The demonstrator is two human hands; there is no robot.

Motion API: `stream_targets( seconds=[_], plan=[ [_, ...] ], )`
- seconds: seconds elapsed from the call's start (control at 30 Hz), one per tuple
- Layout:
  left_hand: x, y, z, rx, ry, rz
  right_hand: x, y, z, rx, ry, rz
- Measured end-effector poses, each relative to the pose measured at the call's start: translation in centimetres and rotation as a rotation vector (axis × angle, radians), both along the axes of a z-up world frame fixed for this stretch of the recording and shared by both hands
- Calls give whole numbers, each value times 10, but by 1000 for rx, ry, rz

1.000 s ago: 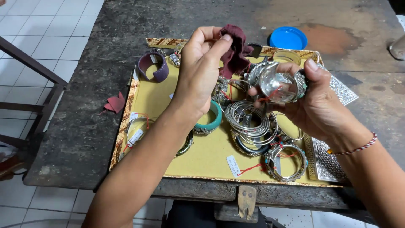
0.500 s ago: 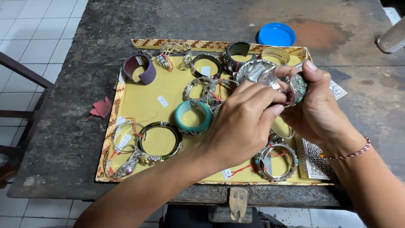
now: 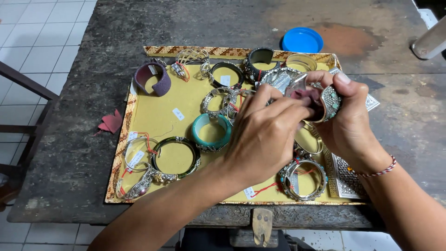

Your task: Cleaning a silver-colored studded bangle with a small cloth to remove tarnish or dirt.

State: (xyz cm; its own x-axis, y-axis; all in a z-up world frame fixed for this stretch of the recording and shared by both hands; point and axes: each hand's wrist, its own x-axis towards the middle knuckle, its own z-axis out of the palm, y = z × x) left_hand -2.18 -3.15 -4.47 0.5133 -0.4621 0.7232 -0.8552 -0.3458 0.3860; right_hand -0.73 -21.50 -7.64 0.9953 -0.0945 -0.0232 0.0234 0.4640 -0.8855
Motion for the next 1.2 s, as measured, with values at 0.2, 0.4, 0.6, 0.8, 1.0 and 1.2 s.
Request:
stream_targets(
  seconds=[0.2, 0.4, 0.6, 0.8, 1.0, 1.2],
  plan=[
    [-4, 4, -1, -13, -4, -59, -6, -1, 6, -138, -73, 41],
    [0, 5, -21, 437, -686, 586, -7, 5, 12, -354, -79, -21],
    [-8, -3, -6, 11, -53, 102, -6, 3, -6, -343, 8, -69],
    [-7, 4, 5, -50, 70, -144, -18, 8, 13, -247, -115, 64],
    [-3, 8, -5, 372, -676, 583, -13, 8, 11, -292, -89, -82],
    [-8, -2, -2, 103, -201, 130, -15, 7, 3, -314, -126, -34]
  ],
)
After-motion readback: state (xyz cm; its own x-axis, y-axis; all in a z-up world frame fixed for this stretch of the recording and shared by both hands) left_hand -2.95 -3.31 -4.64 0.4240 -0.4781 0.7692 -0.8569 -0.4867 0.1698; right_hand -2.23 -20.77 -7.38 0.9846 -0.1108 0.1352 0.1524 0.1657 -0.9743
